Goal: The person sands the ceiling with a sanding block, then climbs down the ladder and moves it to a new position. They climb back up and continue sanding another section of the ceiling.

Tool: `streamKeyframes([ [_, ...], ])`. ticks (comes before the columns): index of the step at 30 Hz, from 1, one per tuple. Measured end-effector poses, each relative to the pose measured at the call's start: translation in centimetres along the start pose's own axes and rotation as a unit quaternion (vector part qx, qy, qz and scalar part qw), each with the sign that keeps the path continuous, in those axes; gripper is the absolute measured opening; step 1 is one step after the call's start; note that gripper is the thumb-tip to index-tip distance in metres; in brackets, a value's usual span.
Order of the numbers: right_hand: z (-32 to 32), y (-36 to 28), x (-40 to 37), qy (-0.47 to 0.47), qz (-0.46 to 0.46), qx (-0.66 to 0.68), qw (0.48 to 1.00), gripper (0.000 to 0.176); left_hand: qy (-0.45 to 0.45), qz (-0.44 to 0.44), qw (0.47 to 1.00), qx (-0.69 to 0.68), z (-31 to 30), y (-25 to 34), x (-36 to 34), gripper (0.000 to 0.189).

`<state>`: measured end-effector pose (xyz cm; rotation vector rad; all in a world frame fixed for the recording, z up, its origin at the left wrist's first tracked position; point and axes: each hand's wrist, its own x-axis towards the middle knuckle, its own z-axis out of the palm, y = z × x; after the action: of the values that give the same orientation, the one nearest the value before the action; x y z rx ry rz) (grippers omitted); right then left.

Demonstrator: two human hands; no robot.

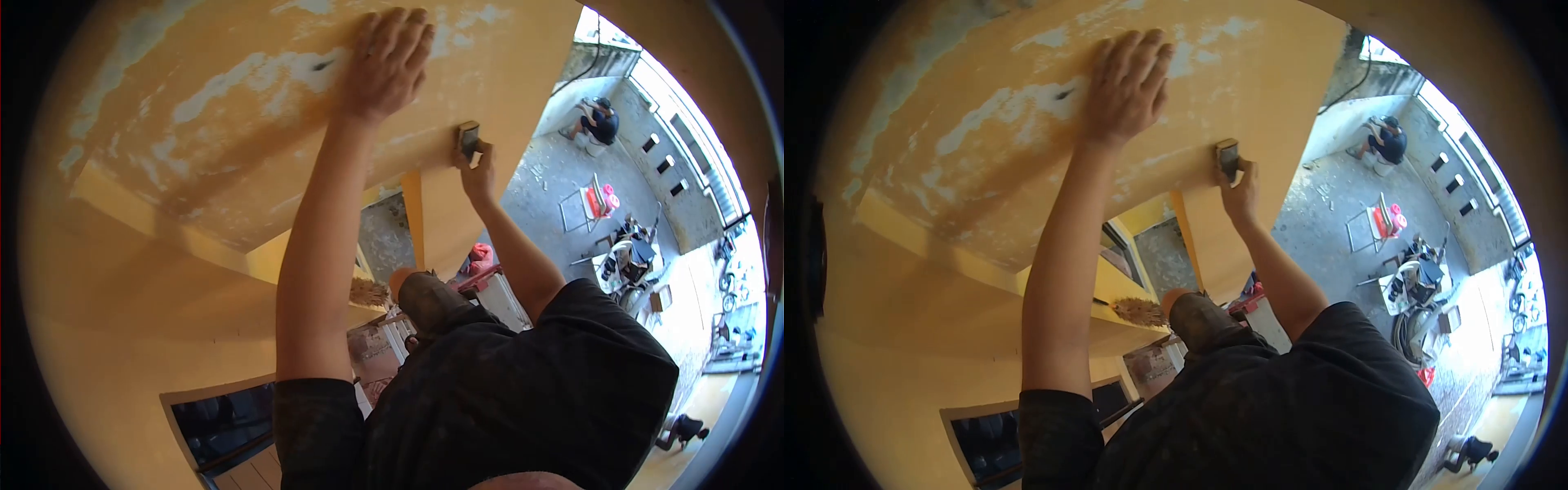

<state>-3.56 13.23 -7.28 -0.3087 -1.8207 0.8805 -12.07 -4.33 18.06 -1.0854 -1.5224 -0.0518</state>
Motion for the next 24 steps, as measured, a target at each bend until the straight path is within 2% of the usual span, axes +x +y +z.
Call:
streamKeyframes([
  [5, -0.1, -5.5, 4.5, 0.014, -0.023, 0.006, 1.0, 0.047, 0.019, -0.016, 1.0, 0.012, 0.1, 0.7, -0.7, 0.04],
  [9, 0.3, -1.7, 0.3, -0.018, -0.011, -0.01, 1.0, 0.042, 0.024, -0.007, 0.999, 0.025, -0.2, 0.4, -0.4, 0.039],
  [11, 0.1, -3.1, 2.0, -0.005, -0.029, -0.003, 1.0, 0.041, 0.045, -0.015, 0.999, 0.026, 0.2, 0.7, -0.3, 0.04],
  [14, 0.1, -5.5, 4.5, 0.022, -0.038, 0.006, 0.999, 0.044, 0.021, -0.011, 1.0, 0.014, 0.2, 0.3, -0.7, 0.04],
  [17, 0.5, -2.1, 1.3, 0.031, -0.075, -0.024, 0.996, 0.043, 0.022, -0.003, 1.0, 0.018, -0.1, 0.5, -0.8, 0.04],
  [19, 0.6, 1.9, -3.2, -0.02, -0.057, -0.052, 0.997, 0.043, 0.026, 0.003, 0.999, 0.02, 0.0, 0.6, -0.4, 0.04],
  [21, -0.3, 2.5, -6.6, -0.071, 0.033, -0.045, 0.996, 0.045, 0.052, -0.008, 0.998, 0.029, 0.1, 0.5, -0.4, 0.038],
  [24, -2.3, 3.5, -10.1, -0.116, 0.039, -0.045, 0.991, 0.047, 0.04, -0.007, 0.999, 0.025, 0.0, 0.5, -0.4, 0.036],
])
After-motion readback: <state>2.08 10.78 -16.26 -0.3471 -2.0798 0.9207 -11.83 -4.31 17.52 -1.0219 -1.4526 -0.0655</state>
